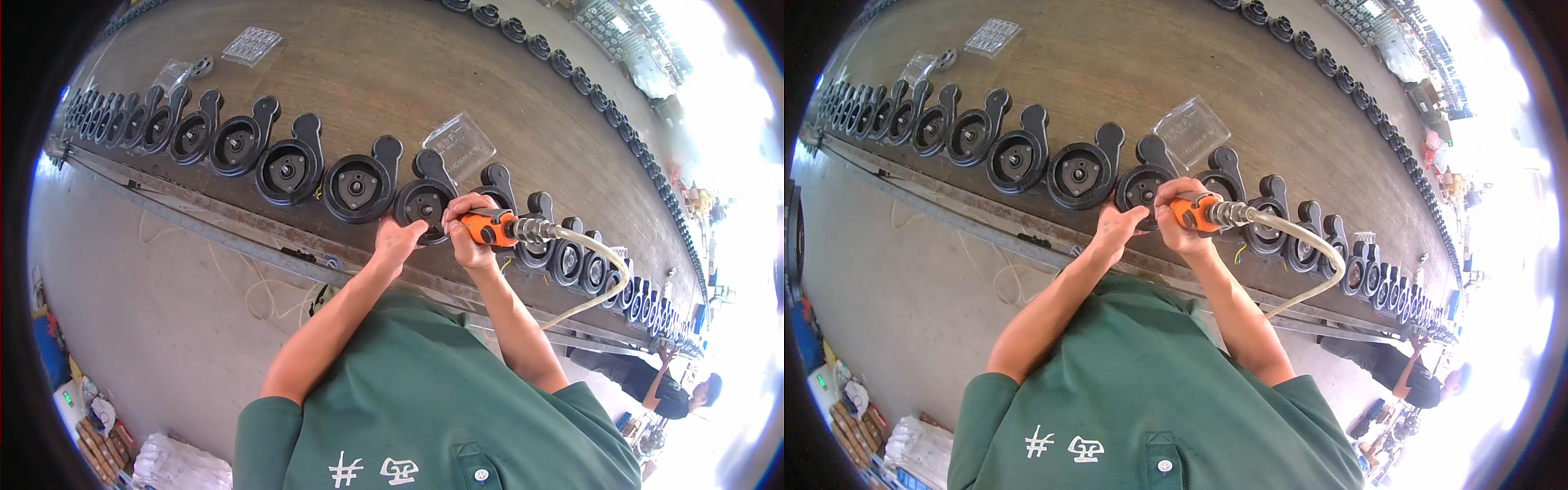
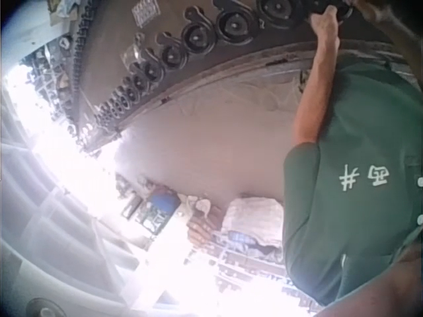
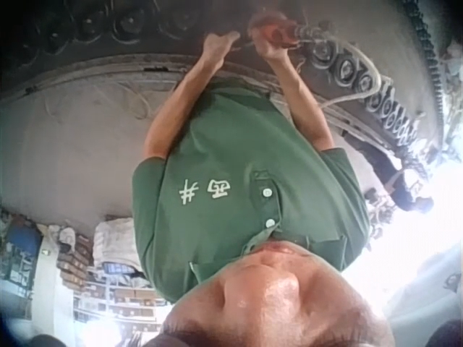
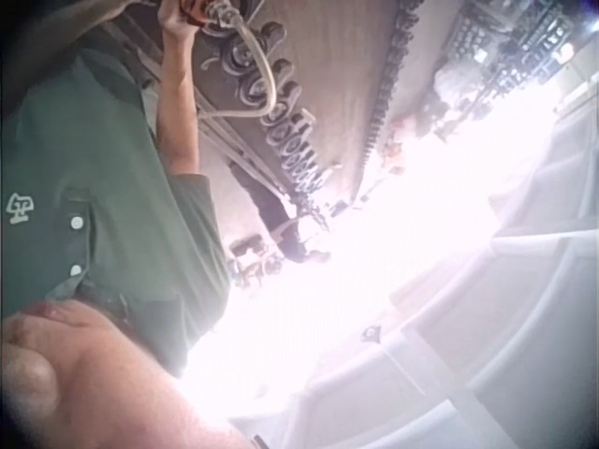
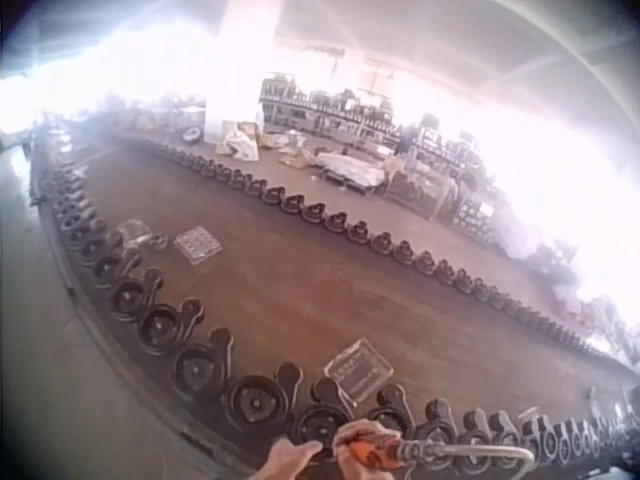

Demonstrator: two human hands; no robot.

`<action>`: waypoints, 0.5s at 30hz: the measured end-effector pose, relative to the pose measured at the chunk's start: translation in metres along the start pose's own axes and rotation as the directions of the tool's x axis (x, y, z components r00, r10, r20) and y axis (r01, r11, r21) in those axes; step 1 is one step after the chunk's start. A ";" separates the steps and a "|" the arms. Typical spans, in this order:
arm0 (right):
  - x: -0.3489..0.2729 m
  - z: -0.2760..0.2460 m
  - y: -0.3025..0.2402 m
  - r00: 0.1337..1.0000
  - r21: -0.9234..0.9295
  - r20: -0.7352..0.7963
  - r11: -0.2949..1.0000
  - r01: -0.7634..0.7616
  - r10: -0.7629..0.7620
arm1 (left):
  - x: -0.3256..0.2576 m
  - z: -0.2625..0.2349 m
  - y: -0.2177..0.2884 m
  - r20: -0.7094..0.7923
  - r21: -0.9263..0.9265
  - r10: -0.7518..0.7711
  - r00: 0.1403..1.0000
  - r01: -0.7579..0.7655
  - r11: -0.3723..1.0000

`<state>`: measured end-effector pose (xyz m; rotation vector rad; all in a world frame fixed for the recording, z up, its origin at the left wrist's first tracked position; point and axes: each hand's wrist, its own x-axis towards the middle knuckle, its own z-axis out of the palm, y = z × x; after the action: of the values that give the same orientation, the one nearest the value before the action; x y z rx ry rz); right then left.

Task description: The person assembles internal components of fans, using a pneumatic screwdriver to secure screws into the center of each black fan housing in a long row on a table.

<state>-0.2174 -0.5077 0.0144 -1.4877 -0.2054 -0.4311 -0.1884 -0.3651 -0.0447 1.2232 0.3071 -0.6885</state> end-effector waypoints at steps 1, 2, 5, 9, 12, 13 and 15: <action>0.000 0.003 0.000 1.000 0.014 -0.022 1.000 0.001 0.000 | 0.000 0.001 0.003 -0.012 0.023 0.009 1.000 -0.009 1.000; -0.002 0.006 0.000 0.992 0.130 -0.122 0.991 -0.025 0.041 | -0.001 0.002 0.002 -0.027 -0.010 0.016 1.000 -0.016 1.000; 0.004 0.002 -0.008 0.997 -0.121 -0.049 0.991 -0.062 0.056 | -0.001 0.000 -0.006 0.090 -0.057 -0.036 0.995 0.042 0.997; 0.014 0.011 -0.046 0.972 0.112 -0.233 0.994 -0.005 0.031 | -0.060 0.012 0.015 -0.040 -0.084 -0.310 0.950 0.306 0.948; 0.010 -0.017 -0.080 0.938 0.025 -0.333 0.993 0.116 -0.101 | -0.073 0.021 0.044 0.228 0.301 -0.200 0.953 0.126 0.945; 0.006 -0.026 -0.087 0.908 0.047 -0.399 0.986 0.157 -0.125 | -0.067 0.026 0.048 0.354 0.433 -0.144 0.924 -0.025 0.901; -0.006 -0.052 -0.093 0.863 -0.074 -0.480 0.988 0.138 -0.156 | -0.053 0.053 0.066 0.497 0.585 0.310 0.811 -0.577 0.571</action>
<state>-0.2667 -0.5608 0.0924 -1.3563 0.0912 -0.9220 -0.1944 -0.3863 0.0530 1.8042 -0.6468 -0.5540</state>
